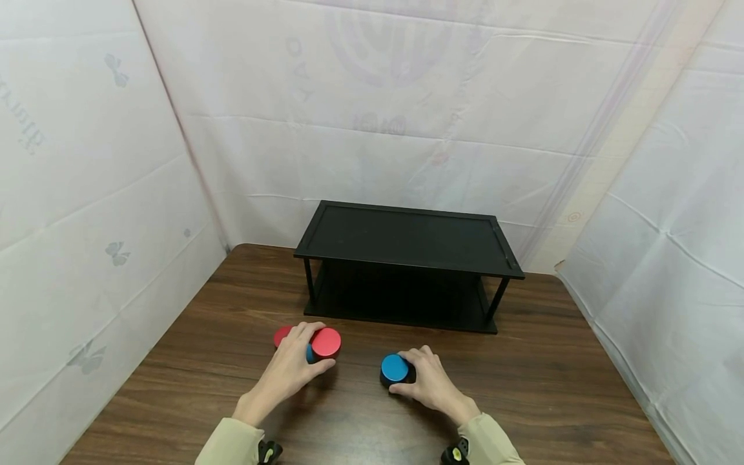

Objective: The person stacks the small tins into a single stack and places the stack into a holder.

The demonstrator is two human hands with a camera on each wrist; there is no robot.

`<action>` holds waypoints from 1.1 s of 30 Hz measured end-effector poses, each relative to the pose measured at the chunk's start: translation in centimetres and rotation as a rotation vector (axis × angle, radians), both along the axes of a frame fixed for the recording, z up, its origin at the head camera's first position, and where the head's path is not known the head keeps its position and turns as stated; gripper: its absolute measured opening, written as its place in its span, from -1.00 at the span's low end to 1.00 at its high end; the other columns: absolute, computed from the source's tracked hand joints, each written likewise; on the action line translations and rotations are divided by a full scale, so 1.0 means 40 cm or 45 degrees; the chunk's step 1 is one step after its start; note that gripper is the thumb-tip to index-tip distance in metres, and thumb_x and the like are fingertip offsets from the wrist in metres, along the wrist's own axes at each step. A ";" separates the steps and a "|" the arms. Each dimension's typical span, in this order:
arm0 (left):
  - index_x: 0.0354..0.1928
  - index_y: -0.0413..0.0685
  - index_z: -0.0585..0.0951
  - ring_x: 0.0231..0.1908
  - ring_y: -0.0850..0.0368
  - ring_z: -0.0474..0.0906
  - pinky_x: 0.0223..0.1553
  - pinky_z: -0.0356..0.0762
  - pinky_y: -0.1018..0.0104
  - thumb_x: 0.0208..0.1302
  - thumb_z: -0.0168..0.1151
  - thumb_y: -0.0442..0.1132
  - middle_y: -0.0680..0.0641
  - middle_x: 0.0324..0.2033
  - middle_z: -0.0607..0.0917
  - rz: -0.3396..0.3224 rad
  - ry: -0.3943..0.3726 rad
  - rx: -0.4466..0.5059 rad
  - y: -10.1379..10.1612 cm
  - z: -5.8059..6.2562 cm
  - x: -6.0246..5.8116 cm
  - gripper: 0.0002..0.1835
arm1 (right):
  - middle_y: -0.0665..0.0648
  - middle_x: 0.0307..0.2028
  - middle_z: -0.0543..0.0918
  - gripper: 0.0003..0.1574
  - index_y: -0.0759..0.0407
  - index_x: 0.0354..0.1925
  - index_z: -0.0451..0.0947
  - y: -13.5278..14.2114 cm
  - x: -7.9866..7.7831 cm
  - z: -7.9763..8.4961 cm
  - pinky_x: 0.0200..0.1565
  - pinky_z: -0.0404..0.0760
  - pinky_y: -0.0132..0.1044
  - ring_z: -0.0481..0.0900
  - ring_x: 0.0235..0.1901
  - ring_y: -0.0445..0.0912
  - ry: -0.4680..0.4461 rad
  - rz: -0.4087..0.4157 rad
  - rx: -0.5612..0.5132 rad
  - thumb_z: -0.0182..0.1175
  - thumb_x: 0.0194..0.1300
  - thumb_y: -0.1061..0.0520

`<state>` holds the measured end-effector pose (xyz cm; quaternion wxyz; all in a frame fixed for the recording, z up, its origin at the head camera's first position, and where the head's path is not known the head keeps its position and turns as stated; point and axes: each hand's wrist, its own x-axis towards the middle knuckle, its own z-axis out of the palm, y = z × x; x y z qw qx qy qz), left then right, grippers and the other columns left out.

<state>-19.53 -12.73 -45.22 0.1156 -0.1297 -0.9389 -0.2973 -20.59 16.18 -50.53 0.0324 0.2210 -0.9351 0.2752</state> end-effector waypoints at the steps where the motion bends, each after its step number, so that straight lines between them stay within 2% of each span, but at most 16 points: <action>1: 0.19 -0.08 0.47 -0.04 0.10 0.48 -0.04 0.57 0.13 -0.06 0.54 -0.07 -0.02 -0.05 0.59 -0.002 0.001 -0.001 0.001 0.000 0.000 -0.27 | 0.10 -0.02 0.66 -0.21 0.21 0.10 0.55 0.000 0.000 0.000 -0.06 0.41 -0.07 0.42 -0.07 -0.07 0.001 0.001 0.001 0.48 -0.03 -0.15; 10: 0.19 -0.11 0.48 -0.04 0.10 0.48 -0.02 0.50 0.09 -0.05 0.54 -0.09 -0.03 -0.04 0.59 -0.036 0.027 0.005 0.011 0.003 0.001 -0.28 | 0.10 -0.01 0.66 -0.20 0.21 0.11 0.55 0.000 0.001 -0.002 -0.06 0.41 -0.08 0.42 -0.06 -0.07 0.008 -0.004 0.007 0.49 -0.03 -0.15; 21: 0.18 -0.09 0.47 -0.01 0.07 0.46 0.05 0.48 0.00 -0.05 0.54 -0.10 -0.03 -0.02 0.58 -0.054 -0.011 0.037 0.031 0.009 0.001 -0.28 | 0.10 -0.03 0.66 -0.21 0.22 0.10 0.55 -0.001 0.000 0.002 -0.07 0.40 -0.09 0.42 -0.07 -0.07 0.003 -0.001 -0.003 0.49 -0.03 -0.14; 30: 0.21 -0.08 0.47 0.05 0.03 0.46 0.15 0.43 -0.16 -0.04 0.53 -0.11 -0.03 0.01 0.58 -0.059 -0.042 0.052 0.046 0.010 -0.001 -0.27 | 0.11 -0.04 0.66 -0.21 0.24 0.10 0.55 -0.003 -0.001 0.008 -0.06 0.39 -0.09 0.41 -0.07 -0.07 -0.009 -0.002 -0.007 0.50 -0.03 -0.12; 33: 0.21 -0.08 0.47 0.06 0.02 0.47 0.14 0.45 -0.12 -0.04 0.53 -0.10 -0.04 0.02 0.58 -0.065 -0.046 0.054 0.052 0.010 0.001 -0.27 | 0.12 -0.04 0.66 -0.21 0.24 0.10 0.55 -0.003 0.000 0.007 -0.06 0.40 -0.08 0.41 -0.07 -0.07 -0.012 -0.001 -0.001 0.49 -0.03 -0.13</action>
